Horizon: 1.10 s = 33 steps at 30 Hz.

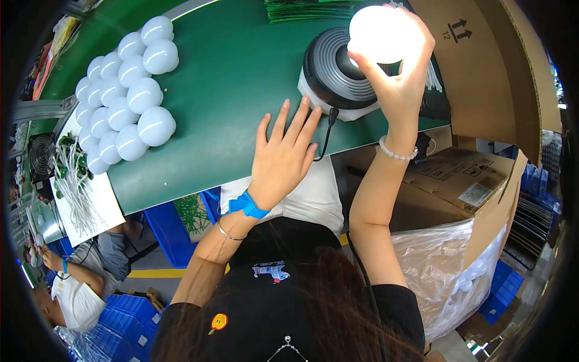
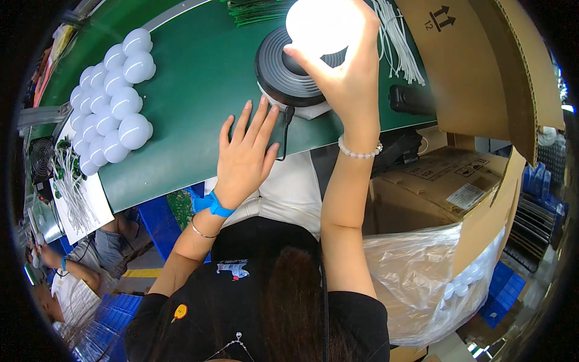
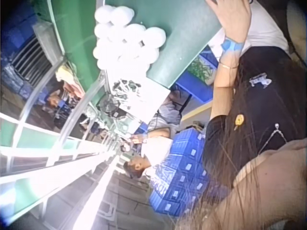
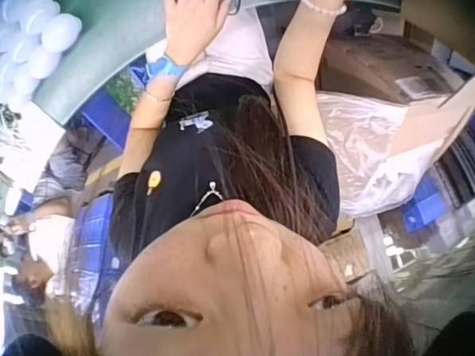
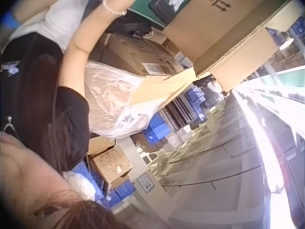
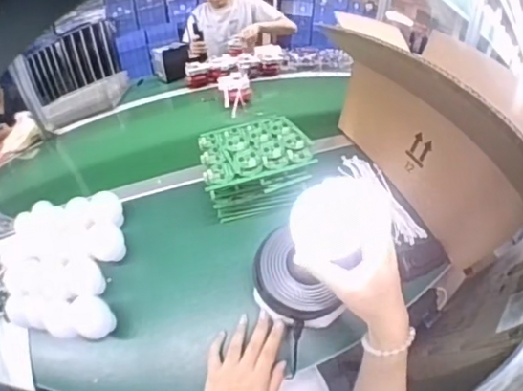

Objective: Testing LED light bulb globes on a powered test fixture and organizing circuit board components on an assembly line.

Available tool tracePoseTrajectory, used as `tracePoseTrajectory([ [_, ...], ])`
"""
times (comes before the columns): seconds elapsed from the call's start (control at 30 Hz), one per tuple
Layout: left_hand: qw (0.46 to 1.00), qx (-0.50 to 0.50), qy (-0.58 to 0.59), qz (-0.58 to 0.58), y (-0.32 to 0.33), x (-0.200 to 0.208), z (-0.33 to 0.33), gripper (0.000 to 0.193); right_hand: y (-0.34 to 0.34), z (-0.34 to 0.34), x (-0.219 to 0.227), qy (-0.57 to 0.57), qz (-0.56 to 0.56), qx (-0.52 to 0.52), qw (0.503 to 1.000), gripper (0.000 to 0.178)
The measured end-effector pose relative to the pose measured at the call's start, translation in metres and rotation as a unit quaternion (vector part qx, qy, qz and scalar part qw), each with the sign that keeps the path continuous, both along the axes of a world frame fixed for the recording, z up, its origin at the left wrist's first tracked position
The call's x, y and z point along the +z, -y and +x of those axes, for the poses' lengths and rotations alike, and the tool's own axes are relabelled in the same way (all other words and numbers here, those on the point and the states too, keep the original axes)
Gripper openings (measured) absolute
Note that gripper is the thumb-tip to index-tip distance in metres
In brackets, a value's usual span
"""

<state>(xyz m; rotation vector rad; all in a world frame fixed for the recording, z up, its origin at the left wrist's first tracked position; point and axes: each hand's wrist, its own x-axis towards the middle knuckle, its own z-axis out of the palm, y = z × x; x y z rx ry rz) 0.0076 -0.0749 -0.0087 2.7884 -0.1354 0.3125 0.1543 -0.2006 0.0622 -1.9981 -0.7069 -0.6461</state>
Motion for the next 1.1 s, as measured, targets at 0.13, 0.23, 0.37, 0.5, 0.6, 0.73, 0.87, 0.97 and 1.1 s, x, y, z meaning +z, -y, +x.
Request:
tracePoseTrajectory([
  [0.13, 1.0, 0.001, -0.009, 0.001, 0.0, 0.001, 0.0, 0.062, 0.011, 0.006, -0.007, -0.011, 0.014, 0.036, 0.999, 0.064],
  [0.23, 1.0, 0.001, -0.012, -0.001, -0.001, 0.001, 0.0, 0.062, 0.022, -0.005, -0.006, 0.072, -0.055, 0.007, 0.996, 0.065],
  [0.37, 1.0, 0.0, 0.0, -0.003, -0.001, 0.001, 0.0, 0.062, 0.021, -0.015, 0.002, 0.069, -0.09, 0.011, 0.993, 0.072],
  [0.5, 1.0, 0.004, 0.005, 0.0, 0.0, -0.001, 0.0, 0.062, 0.003, -0.013, 0.008, 0.118, -0.162, -0.027, 0.979, 0.078],
  [0.6, 1.0, 0.005, 0.007, -0.002, -0.001, -0.001, -0.001, 0.061, -0.008, -0.008, 0.011, 0.038, -0.054, 0.011, 0.998, 0.072],
  [0.73, 1.0, 0.007, -0.007, 0.003, -0.001, -0.001, 0.0, 0.059, -0.01, -0.001, 0.007, 0.026, -0.059, 0.056, 0.996, 0.075],
  [0.87, 1.0, 0.002, 0.0, -0.01, -0.001, 0.0, 0.0, 0.061, -0.008, 0.009, -0.006, 0.011, -0.002, 0.06, 0.998, 0.079],
  [0.97, 1.0, 0.003, -0.003, -0.01, -0.001, 0.001, 0.001, 0.062, 0.005, 0.012, -0.01, -0.005, -0.002, 0.063, 0.998, 0.075],
  [1.1, 1.0, 0.005, -0.007, -0.009, 0.0, 0.001, 0.002, 0.062, 0.019, 0.003, -0.011, 0.066, 0.006, 0.031, 0.997, 0.064],
])
